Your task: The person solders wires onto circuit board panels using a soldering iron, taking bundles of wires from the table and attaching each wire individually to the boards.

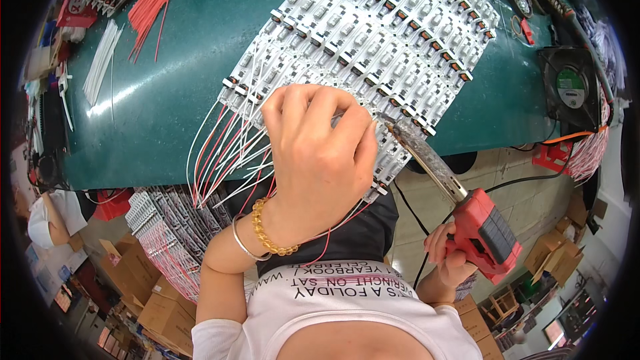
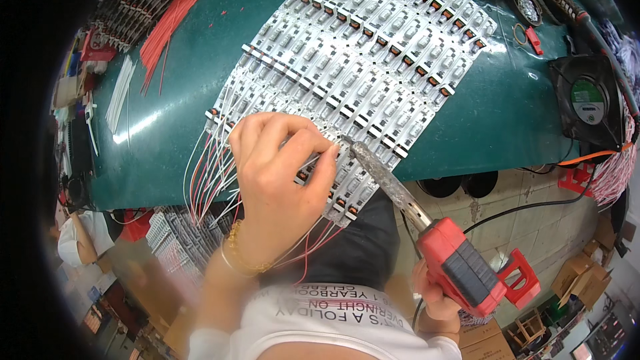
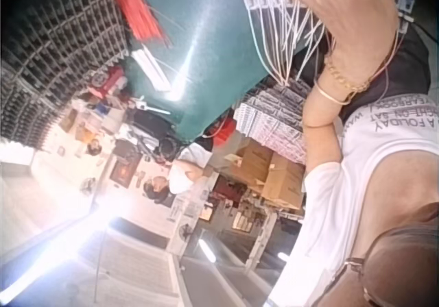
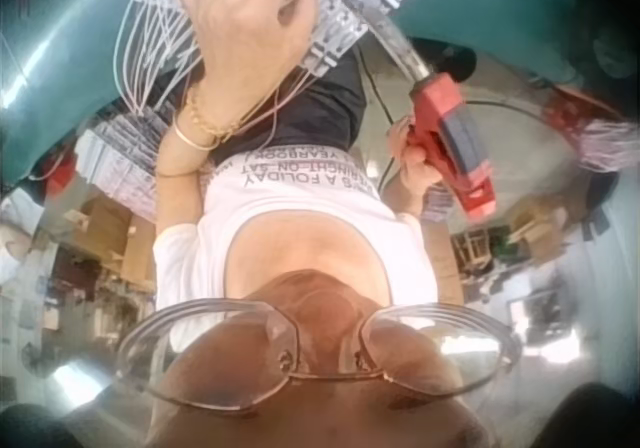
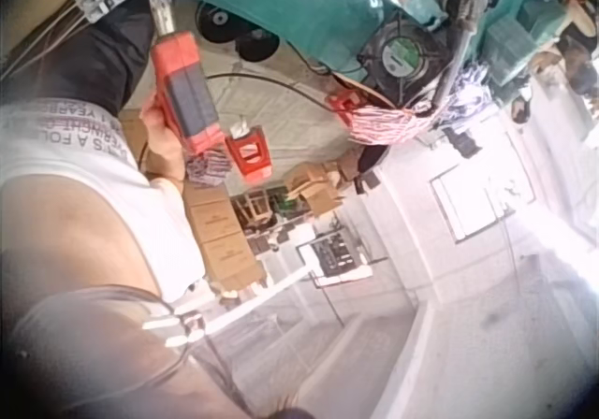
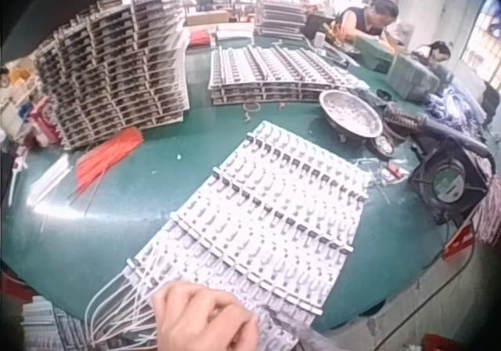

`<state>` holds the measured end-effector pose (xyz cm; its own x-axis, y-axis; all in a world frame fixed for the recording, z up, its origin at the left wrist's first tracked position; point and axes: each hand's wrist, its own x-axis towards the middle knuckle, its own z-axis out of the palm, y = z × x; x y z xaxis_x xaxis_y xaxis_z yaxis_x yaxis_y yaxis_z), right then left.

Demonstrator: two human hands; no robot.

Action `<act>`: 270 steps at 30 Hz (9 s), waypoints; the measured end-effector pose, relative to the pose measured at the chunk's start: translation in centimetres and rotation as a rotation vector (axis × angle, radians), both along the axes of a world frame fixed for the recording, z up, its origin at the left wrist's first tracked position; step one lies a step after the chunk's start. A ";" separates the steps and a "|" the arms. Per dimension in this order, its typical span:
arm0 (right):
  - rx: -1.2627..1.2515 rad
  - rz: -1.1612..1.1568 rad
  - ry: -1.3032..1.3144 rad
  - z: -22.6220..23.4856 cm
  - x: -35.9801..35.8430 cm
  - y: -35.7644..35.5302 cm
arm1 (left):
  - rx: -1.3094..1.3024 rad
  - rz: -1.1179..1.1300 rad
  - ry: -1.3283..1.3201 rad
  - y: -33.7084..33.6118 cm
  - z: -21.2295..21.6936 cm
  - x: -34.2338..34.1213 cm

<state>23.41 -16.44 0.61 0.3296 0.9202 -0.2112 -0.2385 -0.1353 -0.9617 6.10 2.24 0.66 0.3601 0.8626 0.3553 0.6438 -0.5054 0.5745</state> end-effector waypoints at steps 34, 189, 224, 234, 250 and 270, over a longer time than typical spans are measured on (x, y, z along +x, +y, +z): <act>0.195 0.114 -0.061 1.3 0.3 3.4 | 0.072 0.012 -0.043 0.4 -0.2 0.6; 0.117 0.023 -0.108 0.0 1.3 -1.5 | 0.043 -0.014 0.059 -3.0 -0.4 1.6; 0.010 -0.009 -0.242 -0.8 1.8 -5.0 | -0.052 -0.101 0.005 -2.9 0.1 2.5; -0.009 -0.038 -0.111 1.3 0.4 -1.3 | -0.063 -0.089 0.010 -3.0 0.0 2.5; 0.285 -0.039 -0.087 -1.0 1.3 4.0 | 0.198 0.618 0.505 12.8 0.8 -24.2; 0.348 -0.045 -0.271 -1.0 0.2 6.9 | 0.464 0.150 0.736 20.1 -0.4 -15.9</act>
